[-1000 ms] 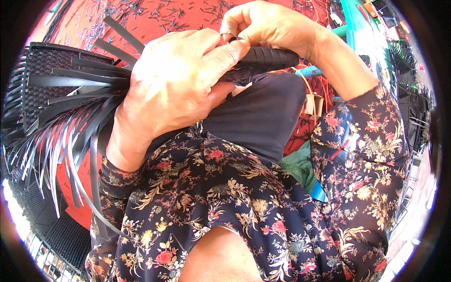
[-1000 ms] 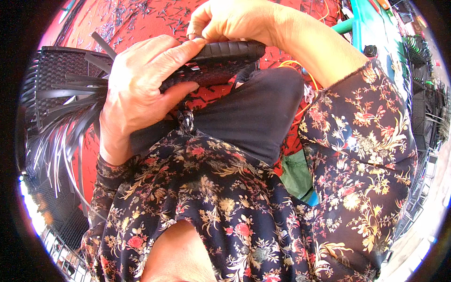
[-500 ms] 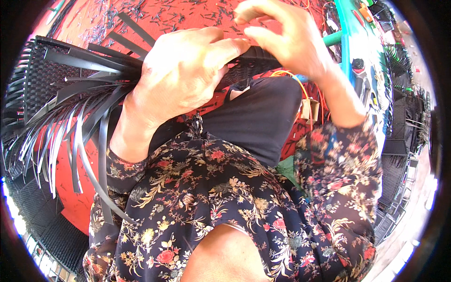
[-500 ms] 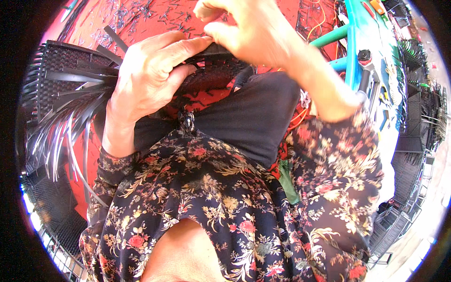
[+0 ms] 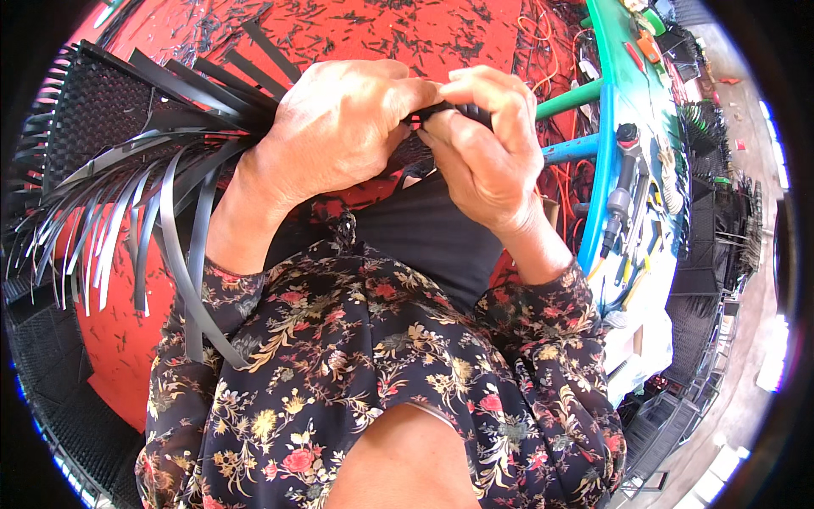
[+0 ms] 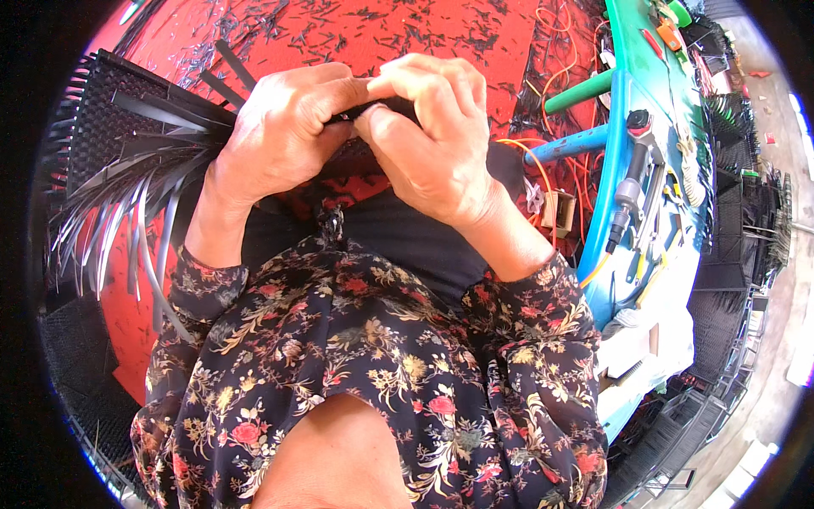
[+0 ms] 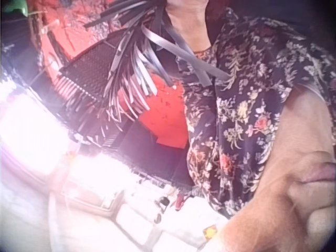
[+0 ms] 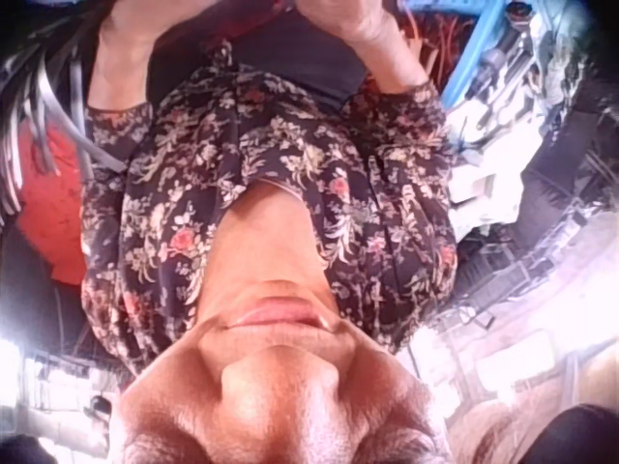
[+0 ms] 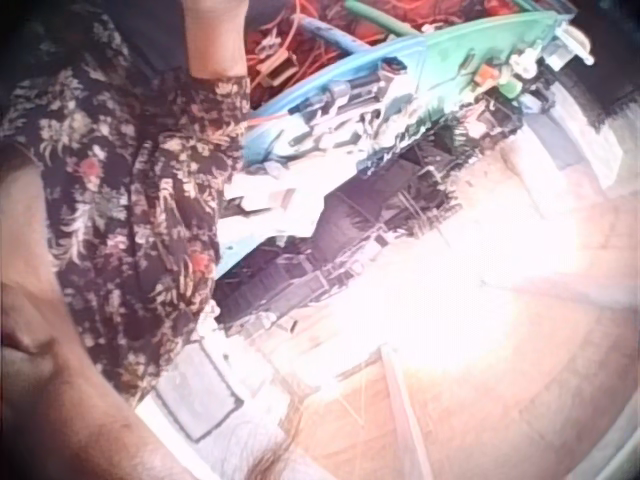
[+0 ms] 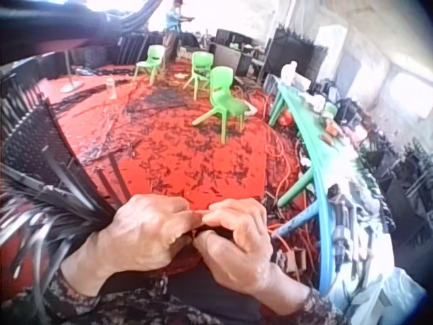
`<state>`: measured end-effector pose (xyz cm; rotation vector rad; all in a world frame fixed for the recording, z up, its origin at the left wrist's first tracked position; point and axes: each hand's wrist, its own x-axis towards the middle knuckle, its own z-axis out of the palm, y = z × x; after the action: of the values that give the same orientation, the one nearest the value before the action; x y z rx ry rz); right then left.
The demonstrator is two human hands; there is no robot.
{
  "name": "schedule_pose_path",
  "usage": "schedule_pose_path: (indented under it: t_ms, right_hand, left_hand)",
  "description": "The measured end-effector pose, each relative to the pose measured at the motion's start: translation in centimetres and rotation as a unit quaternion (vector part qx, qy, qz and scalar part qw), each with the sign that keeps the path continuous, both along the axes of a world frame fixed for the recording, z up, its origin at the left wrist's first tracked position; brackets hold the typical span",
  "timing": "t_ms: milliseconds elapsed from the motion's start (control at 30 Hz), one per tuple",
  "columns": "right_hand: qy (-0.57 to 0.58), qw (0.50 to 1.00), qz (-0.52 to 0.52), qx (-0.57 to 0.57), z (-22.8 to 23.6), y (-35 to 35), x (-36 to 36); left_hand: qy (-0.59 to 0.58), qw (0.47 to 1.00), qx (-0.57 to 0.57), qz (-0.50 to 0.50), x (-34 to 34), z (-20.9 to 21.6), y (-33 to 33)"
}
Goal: The person weaves and secures synthetic wicker strips onto a furniture frame by hand, then uses a pneumatic stapler to fasten the strips and pliers to trim excess material.
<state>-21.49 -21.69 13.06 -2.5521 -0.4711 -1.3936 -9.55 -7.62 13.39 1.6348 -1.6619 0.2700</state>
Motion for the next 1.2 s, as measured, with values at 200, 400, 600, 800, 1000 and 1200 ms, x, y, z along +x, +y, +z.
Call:
schedule_pose_path:
  t_ms: [200,400,600,800,1000,1200]
  right_hand:
    - [-0.020,0.996,0.037,0.081,-1.0,0.7,-0.7]
    - [-0.032,0.996,0.049,0.074,-0.4,0.6,-0.5]
    - [0.000,0.996,0.033,0.081,0.0,0.0,-0.6]
    - [0.106,0.991,0.028,0.076,2.3,-1.0,0.0]
    - [0.249,0.952,0.011,0.176,3.5,-1.5,0.8]
    - [0.412,0.859,0.023,0.303,3.6,-2.9,1.9]
  left_hand:
    - [0.007,1.000,-0.020,0.002,-0.2,0.0,-0.1]
    - [-0.018,0.998,-0.016,0.058,-1.0,0.0,0.3]
    - [-0.025,0.995,0.020,0.092,-2.0,-0.1,0.2]
    - [-0.050,0.993,0.021,0.103,-2.3,-0.5,-0.3]
    - [-0.050,0.991,0.009,0.121,-2.4,-0.7,-0.5]
    - [-0.045,0.993,-0.012,0.111,-2.2,-0.8,-0.5]
